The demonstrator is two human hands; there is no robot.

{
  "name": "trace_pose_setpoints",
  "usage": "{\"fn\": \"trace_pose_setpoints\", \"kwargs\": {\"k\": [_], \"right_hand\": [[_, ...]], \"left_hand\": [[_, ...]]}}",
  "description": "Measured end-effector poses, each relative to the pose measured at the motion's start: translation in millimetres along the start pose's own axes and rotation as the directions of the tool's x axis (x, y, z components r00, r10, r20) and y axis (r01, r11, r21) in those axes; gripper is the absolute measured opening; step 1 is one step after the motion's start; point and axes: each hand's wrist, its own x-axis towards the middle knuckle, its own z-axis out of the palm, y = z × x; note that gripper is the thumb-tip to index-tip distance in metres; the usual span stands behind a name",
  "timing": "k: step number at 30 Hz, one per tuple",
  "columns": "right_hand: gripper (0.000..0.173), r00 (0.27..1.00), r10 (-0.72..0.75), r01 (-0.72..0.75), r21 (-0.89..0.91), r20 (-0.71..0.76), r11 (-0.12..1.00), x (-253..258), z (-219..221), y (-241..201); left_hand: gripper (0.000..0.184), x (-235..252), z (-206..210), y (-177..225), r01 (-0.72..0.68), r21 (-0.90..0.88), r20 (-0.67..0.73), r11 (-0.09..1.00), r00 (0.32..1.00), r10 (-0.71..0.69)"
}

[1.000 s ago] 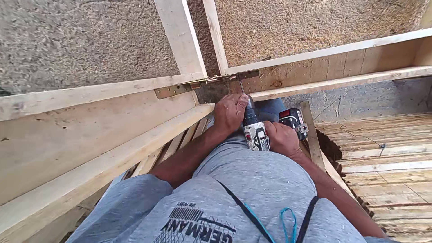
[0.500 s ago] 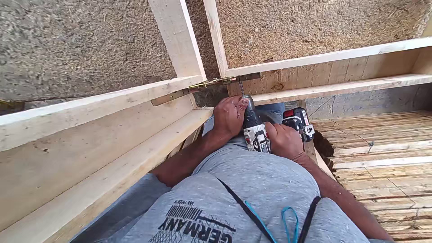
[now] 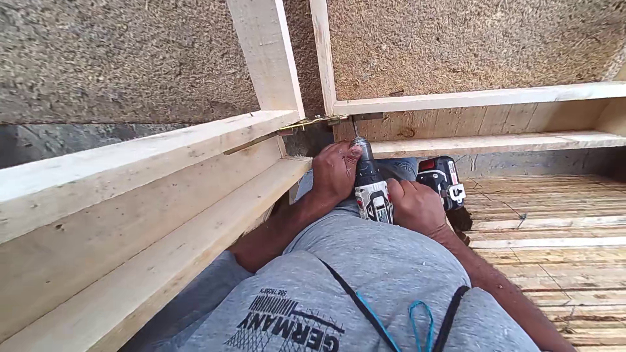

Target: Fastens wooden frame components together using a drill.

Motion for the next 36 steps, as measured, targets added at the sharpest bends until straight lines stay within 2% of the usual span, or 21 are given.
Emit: {"fn": "trace_pose_setpoints", "kwargs": {"k": [2,4,7,11,13,15,16,17,19,21,24,26,28,31,34,36], "right_hand": [[0.034,1.0,0.017,-0.016,-0.037,0.021,0.999,1.5,-2.9,0.1],[0.039,0.999,0.032,-0.031,-0.045,0.026,0.999,3.2,-2.7,1.4],[0.04,0.999,0.033,-0.033,0.006,-0.011,0.999,0.1,2.9,7.3],[0.035,1.0,0.018,-0.017,0.209,0.0,0.978,-11.0,-9.1,27.9],[0.032,0.999,0.028,-0.017,0.268,-0.038,0.963,-28.2,-17.6,42.7],[0.029,0.994,0.086,-0.057,0.356,-0.067,0.933,-55.0,-25.0,57.3],[0.03,0.99,0.122,-0.082,0.408,-0.072,0.909,-70.0,-28.4,64.6],[0.035,0.985,0.157,-0.106,0.457,-0.074,0.883,-84.7,-30.9,72.5],[0.046,0.967,0.241,-0.157,0.546,-0.085,0.823,-112.3,-35.2,85.3],[0.042,0.943,0.32,-0.199,0.61,-0.095,0.767,-136.3,-41.3,94.8],[0.039,0.911,0.395,-0.224,0.658,-0.121,0.719,-159.7,-48.6,101.2],[0.039,0.907,0.4,-0.22,0.659,-0.134,0.719,-167.2,-50.5,105.9],[0.038,0.907,0.398,-0.212,0.665,-0.139,0.716,-170.7,-48.1,109.3],[0.037,0.916,0.378,-0.208,0.651,-0.132,0.73,-170.6,-43.2,113.7],[0.036,0.928,0.352,-0.185,0.662,-0.126,0.726,-167.9,-41.7,114.2],[0.037,0.933,0.337,-0.171,0.666,-0.128,0.726,-165.0,-40.9,113.7]], "left_hand": [[0.067,0.3,0.6,2.0,0.013,0.022,-0.008,1.0,1.0,-0.012],[0.064,3.0,-2.0,5.2,0.035,0.047,0.011,0.998,0.999,-0.035],[0.063,4.2,-8.2,10.3,0.056,0.068,0.1,0.996,0.993,-0.063],[0.058,3.2,-30.2,30.4,0.119,0.102,0.249,0.988,0.958,-0.141],[0.045,3.9,-37.6,51.6,0.09,0.142,0.123,0.986,0.987,-0.107],[0.031,19.3,-35.9,73.2,-0.012,0.132,-0.034,0.991,0.999,0.017],[0.026,35.5,-31.0,84.1,-0.064,0.126,-0.067,0.99,0.995,0.073],[0.024,58.0,-24.4,95.3,-0.092,0.147,-0.042,0.985,0.994,0.099],[0.024,114.6,-7.5,115.1,-0.076,0.317,0.165,0.945,0.986,0.024],[0.025,170.3,14.8,122.3,-0.077,0.497,0.392,0.864,0.909,-0.145],[0.022,212.4,35.8,128.7,-0.252,0.639,0.569,0.726,0.791,-0.226],[0.026,216.3,37.7,142.2,-0.329,0.686,0.595,0.649,0.767,-0.24],[0.02,215.8,41.4,145.2,-0.429,0.675,0.649,0.6,0.732,-0.206],[0.013,211.7,43.9,144.2,-0.499,0.644,0.689,0.58,0.707,-0.158],[0.016,219.0,39.0,128.8,-0.454,0.622,0.669,0.638,0.732,-0.131],[0.02,222.1,22.3,127.8,-0.298,0.578,0.578,0.76,0.807,-0.123]]}}
